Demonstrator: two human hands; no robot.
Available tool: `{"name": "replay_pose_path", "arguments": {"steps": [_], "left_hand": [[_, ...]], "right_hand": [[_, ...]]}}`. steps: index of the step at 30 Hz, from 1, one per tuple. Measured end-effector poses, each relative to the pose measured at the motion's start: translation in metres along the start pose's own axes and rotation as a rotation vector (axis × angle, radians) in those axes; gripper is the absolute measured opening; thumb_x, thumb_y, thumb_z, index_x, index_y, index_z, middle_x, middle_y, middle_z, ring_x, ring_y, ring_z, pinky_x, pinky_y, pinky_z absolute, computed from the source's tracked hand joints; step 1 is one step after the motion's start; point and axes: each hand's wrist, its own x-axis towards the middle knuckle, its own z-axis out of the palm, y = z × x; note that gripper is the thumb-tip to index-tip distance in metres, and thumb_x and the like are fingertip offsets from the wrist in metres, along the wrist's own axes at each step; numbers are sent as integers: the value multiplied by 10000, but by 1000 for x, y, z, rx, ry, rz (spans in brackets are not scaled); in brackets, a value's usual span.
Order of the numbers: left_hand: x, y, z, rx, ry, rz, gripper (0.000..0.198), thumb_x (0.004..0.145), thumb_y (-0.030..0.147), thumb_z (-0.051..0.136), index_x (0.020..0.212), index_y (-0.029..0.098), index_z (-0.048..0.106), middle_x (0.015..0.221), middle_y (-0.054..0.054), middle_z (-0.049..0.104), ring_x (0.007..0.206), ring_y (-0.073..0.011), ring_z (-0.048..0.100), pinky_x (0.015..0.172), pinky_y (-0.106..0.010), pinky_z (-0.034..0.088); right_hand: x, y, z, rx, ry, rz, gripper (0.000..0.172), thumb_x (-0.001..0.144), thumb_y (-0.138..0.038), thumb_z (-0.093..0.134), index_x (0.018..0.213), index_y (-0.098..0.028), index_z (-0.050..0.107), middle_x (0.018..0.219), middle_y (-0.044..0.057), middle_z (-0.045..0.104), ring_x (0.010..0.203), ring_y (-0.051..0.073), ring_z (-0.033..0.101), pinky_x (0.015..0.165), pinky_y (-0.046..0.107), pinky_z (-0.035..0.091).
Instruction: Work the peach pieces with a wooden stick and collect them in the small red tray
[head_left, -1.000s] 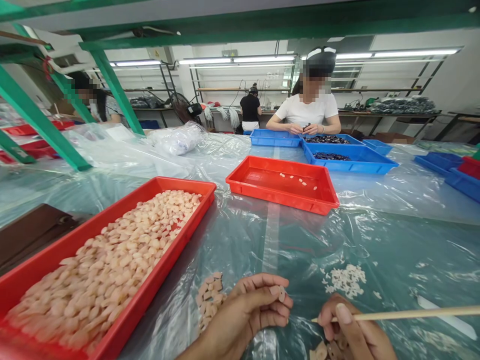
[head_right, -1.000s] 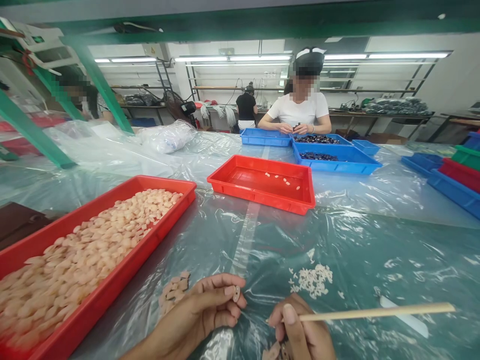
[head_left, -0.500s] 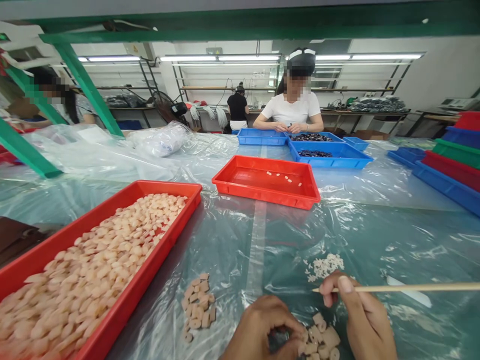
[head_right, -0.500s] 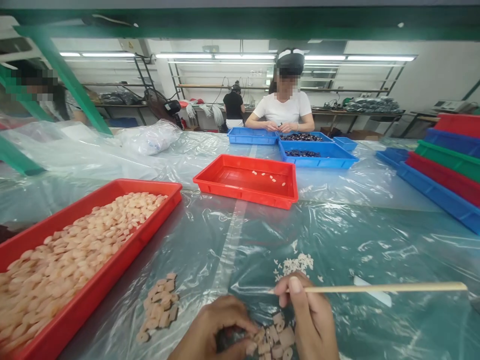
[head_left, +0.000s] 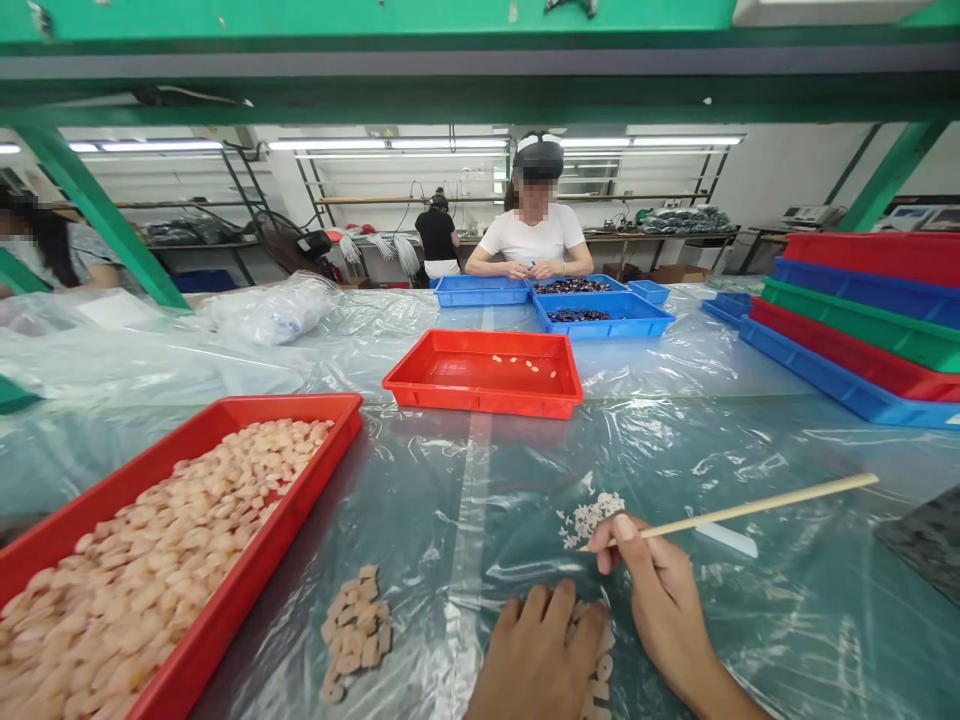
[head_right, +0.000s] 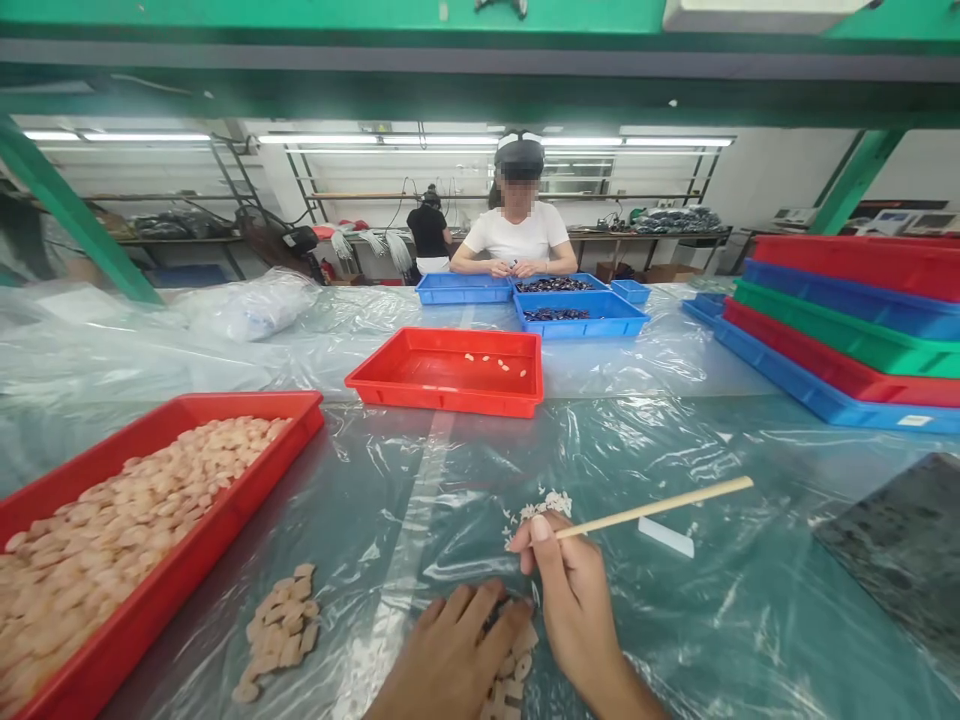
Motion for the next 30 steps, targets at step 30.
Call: {"name": "replay_pose_path", "arguments": {"steps": [30], "left_hand": [[5, 30, 25, -478, -21, -89, 95, 806, 170, 565, 863, 181, 639, 665, -105, 586, 495, -190, 492, 430, -257, 223]], "right_hand": [[3, -2, -1, 3, -41, 15, 449, 947, -442, 395, 651, -192, 622, 552, -23, 492, 537, 149, 490, 554, 266, 385]]}}
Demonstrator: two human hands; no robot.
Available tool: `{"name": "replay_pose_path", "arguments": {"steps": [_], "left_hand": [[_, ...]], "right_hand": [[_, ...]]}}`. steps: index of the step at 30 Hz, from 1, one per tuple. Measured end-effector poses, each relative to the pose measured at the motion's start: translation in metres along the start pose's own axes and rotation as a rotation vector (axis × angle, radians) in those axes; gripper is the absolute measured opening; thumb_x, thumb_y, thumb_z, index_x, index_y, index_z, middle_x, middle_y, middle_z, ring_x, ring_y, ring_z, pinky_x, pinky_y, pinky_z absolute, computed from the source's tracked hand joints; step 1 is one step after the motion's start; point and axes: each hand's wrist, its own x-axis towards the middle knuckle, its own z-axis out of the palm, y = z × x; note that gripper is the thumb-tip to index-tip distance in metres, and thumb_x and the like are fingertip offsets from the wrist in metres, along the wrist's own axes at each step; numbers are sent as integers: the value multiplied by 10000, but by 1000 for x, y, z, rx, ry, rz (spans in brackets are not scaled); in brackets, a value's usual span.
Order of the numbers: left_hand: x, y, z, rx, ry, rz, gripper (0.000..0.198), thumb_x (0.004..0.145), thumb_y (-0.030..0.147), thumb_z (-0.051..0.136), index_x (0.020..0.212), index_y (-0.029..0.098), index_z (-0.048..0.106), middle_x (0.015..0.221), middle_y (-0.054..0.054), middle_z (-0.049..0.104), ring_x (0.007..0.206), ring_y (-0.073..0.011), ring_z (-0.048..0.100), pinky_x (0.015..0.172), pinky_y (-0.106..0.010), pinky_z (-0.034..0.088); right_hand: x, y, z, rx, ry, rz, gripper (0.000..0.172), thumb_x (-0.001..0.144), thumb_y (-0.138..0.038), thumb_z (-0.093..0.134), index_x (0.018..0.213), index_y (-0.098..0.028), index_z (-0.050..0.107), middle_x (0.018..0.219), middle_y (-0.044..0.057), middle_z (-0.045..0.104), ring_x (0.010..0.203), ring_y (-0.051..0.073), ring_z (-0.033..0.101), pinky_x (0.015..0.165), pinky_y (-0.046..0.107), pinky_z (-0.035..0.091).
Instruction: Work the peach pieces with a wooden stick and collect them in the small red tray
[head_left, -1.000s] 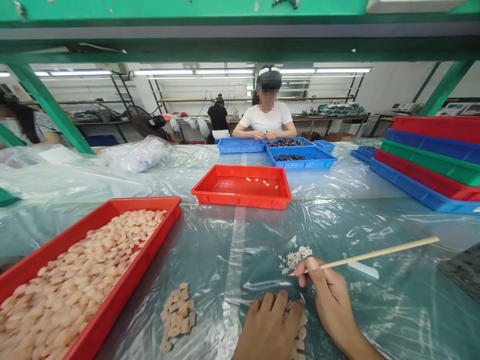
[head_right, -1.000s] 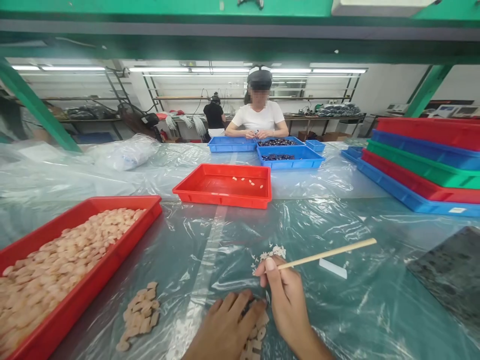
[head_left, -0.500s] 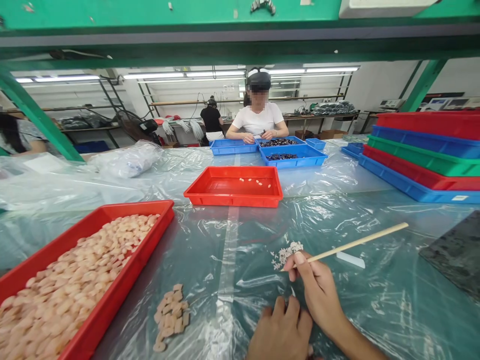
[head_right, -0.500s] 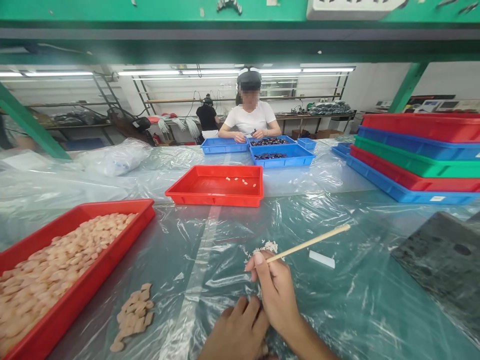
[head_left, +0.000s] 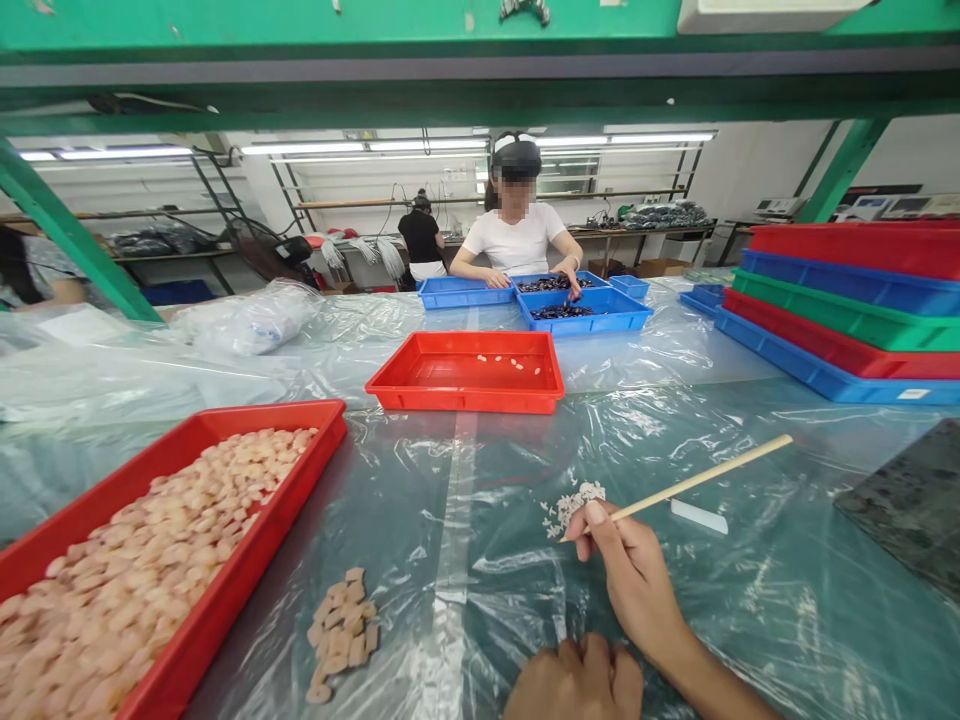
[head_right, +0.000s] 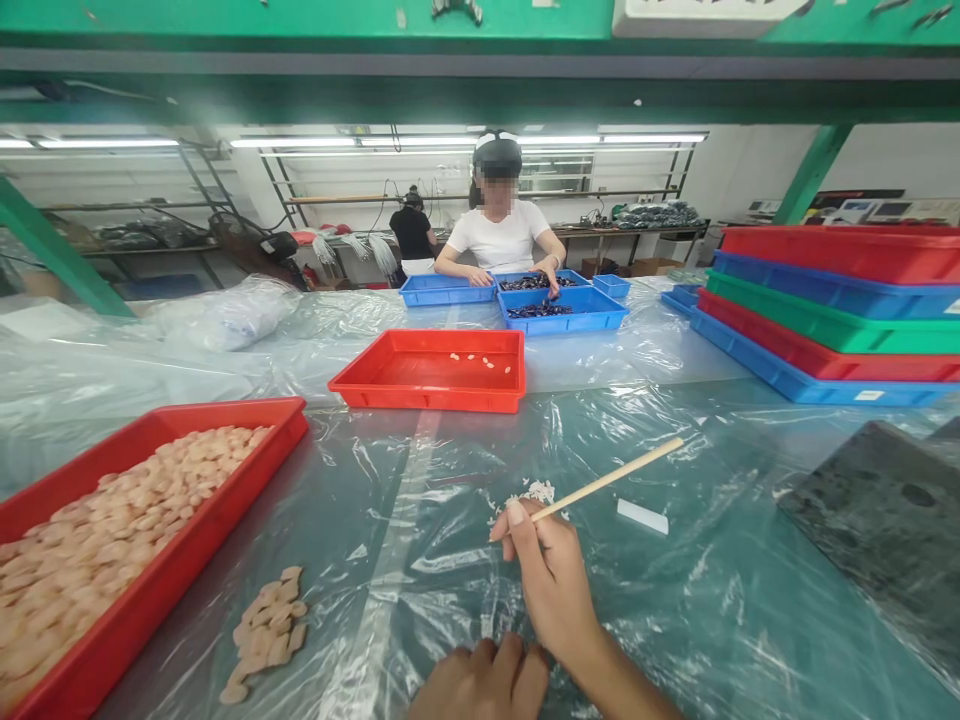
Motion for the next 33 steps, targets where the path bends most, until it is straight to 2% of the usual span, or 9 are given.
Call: {"name": "replay_pose_path", "arguments": {"steps": [2, 4, 9, 11, 13, 16, 23, 33], "left_hand": [[8, 3, -16, -200, -66, -85, 105, 707, 88, 572, 732, 188, 594, 614, -40, 532, 472, -149, 427, 442, -246, 214], [16, 5, -32, -346, -58, -156, 131, 667, 67, 556, 689, 195, 536, 546, 28, 458, 457, -117, 388, 450, -224, 234], [29, 0, -58, -1182, -1, -627, 148, 627, 261, 627, 655, 201, 495, 448, 78, 466, 308, -52, 298, 326, -174, 176], [31, -4, -64, -1296, -24, -685, 183, 621, 324, 624, 664, 198, 498, 452, 75, 477, 291, -38, 283, 303, -162, 153], [32, -9, -68, -1418, -51, -737, 192, 606, 315, 630, 701, 181, 532, 480, 67, 492, 306, -28, 290, 300, -149, 141], [32, -15, -73, -1569, -84, -783, 182, 620, 274, 595, 747, 145, 590, 494, 53, 502, 311, -22, 309, 294, -141, 121], [32, -19, -75, -1784, -155, -790, 234, 714, 240, 480, 674, 78, 644, 470, -1, 514, 277, -32, 335, 268, -145, 101], [29, -24, -78, -1924, -264, -684, 260, 738, 236, 487, 680, 65, 674, 494, -32, 548, 268, -42, 357, 251, -145, 100]], "right_hand": [[0, 1, 0, -1, 4, -2, 443, 949, -435, 398, 655, -193, 623, 557, -23, 498, 548, 150, 501, 565, 265, 388], [0, 1, -1, 0, 13, -4, 433, 951, -428, 402, 661, -194, 623, 563, -24, 501, 558, 149, 509, 570, 262, 388], [1, 1, -3, 6, 43, -11, 430, 944, -444, 416, 645, -199, 603, 564, -24, 495, 561, 152, 500, 570, 264, 384], [2, 1, -3, 6, 51, -12, 424, 942, -444, 422, 647, -200, 606, 564, -24, 493, 563, 153, 496, 567, 264, 379], [2, 0, -3, 3, 52, -11, 422, 944, -435, 423, 651, -200, 616, 558, -26, 492, 557, 152, 496, 563, 263, 375], [2, 1, -2, -4, 57, -9, 425, 950, -423, 415, 658, -200, 629, 545, -29, 495, 546, 147, 499, 562, 258, 375], [1, 5, -4, -24, 43, -12, 424, 952, -423, 414, 659, -198, 621, 545, -17, 516, 540, 151, 504, 553, 258, 385], [0, 7, -6, -38, 39, -19, 408, 953, -423, 419, 670, -210, 623, 553, -26, 527, 545, 135, 505, 554, 228, 391]]}}
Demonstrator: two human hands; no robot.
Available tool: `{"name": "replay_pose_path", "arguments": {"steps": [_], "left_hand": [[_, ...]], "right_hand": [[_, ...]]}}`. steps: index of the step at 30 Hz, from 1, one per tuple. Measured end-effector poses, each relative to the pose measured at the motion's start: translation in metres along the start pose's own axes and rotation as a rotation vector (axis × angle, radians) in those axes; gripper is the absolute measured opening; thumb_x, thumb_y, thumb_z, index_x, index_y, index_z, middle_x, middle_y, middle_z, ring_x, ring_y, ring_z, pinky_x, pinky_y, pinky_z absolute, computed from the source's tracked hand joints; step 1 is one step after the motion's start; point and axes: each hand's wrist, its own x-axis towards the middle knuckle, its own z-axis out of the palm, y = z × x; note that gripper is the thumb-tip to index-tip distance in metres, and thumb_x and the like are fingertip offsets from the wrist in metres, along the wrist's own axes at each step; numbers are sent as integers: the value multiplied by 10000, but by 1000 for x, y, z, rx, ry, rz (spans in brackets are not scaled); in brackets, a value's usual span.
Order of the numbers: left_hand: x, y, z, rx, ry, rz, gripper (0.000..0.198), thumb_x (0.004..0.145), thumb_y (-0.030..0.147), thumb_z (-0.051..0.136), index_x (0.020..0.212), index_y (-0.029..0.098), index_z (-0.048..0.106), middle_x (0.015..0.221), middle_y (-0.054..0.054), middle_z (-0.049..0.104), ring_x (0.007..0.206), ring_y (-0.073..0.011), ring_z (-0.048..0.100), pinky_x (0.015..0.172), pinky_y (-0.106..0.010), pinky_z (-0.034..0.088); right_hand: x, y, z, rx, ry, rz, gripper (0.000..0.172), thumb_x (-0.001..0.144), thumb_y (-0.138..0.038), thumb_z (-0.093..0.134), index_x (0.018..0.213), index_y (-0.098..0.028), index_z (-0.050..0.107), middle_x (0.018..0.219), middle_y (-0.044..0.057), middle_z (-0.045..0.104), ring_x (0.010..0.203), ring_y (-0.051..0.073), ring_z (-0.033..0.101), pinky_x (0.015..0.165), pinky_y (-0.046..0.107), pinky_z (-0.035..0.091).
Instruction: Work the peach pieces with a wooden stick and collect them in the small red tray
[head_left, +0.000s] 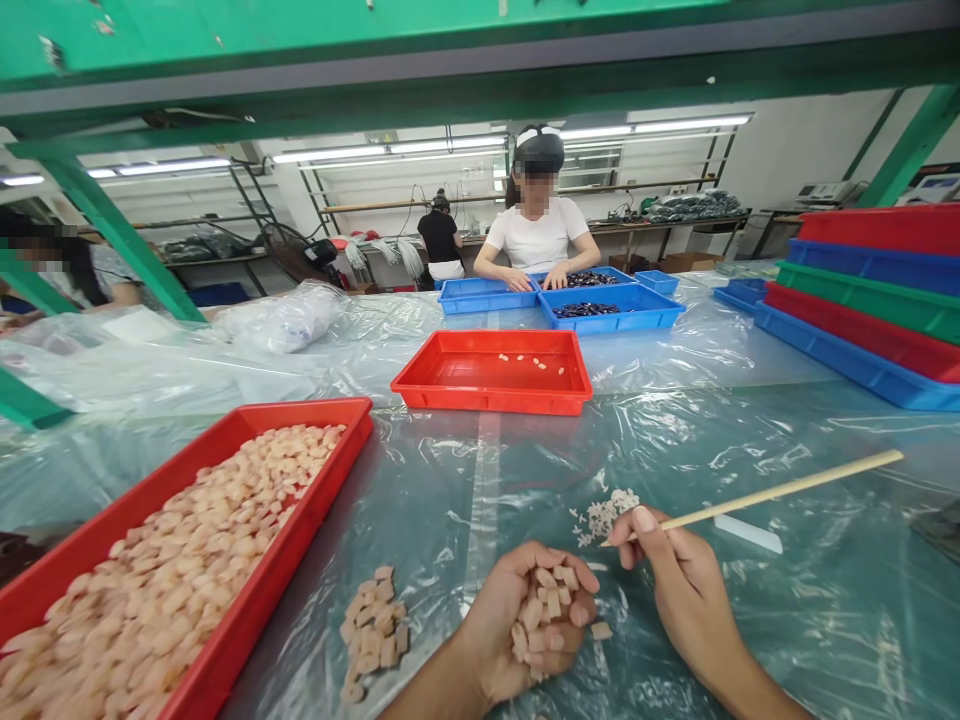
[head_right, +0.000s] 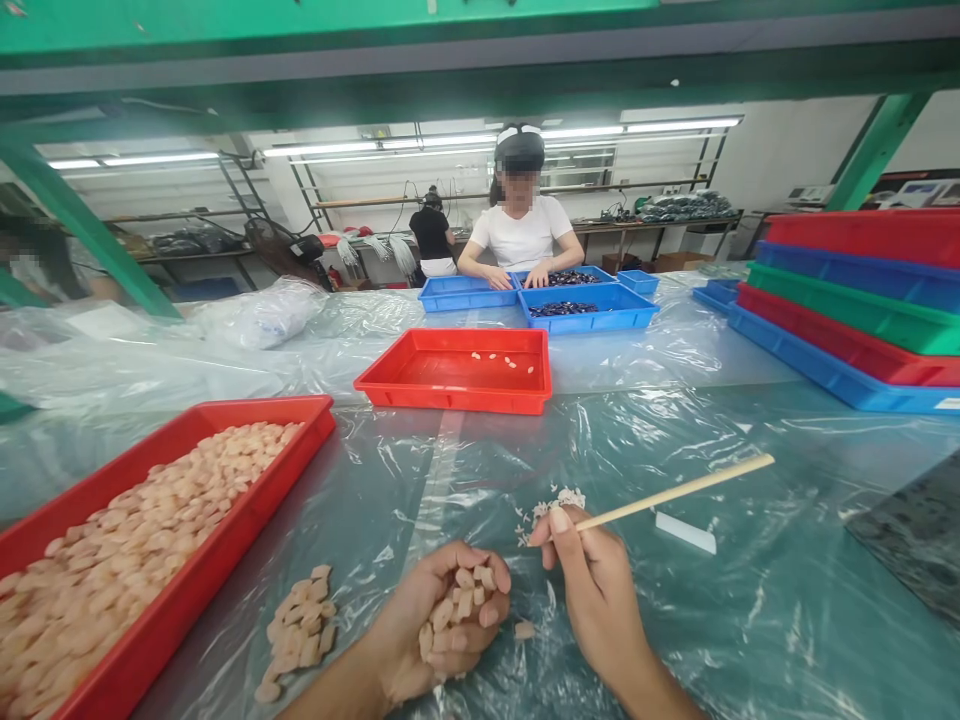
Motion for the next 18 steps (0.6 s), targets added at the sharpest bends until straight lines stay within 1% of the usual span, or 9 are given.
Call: {"name": "replay_pose_path", "arguments": {"steps": [5, 9, 14, 18], "left_hand": [[-2, 2, -1, -7, -81, -12, 251, 726, 251, 505, 684, 81, 684, 493, -31, 552, 264, -42, 346, 240, -146, 100], [-3, 2, -2, -10, -115, -4, 246, 723, 264, 521, 699, 85, 688, 500, -30, 560, 270, -42, 353, 236, -142, 113], [-3, 2, -2, -20, -112, 13, 244, 730, 265, 534, 712, 78, 689, 509, -32, 560, 272, -39, 357, 240, -141, 110], [-4, 2, 0, -27, -83, 17, 256, 732, 258, 508, 703, 74, 683, 498, -32, 551, 271, -43, 349, 243, -140, 105]], "right_hand": [[0, 0, 1, 2, 19, -1, 420, 950, -436, 418, 653, -208, 608, 542, -24, 527, 541, 136, 504, 545, 226, 394], [0, 0, 1, 7, 22, -4, 420, 948, -442, 422, 653, -207, 606, 544, -23, 527, 540, 136, 502, 544, 225, 397], [-1, 4, 0, 10, 17, 3, 406, 952, -426, 421, 662, -209, 606, 556, -23, 530, 552, 136, 506, 552, 227, 396], [-1, 4, 0, 16, 15, 8, 401, 951, -424, 423, 666, -210, 608, 559, -23, 523, 556, 139, 502, 557, 231, 395]]}}
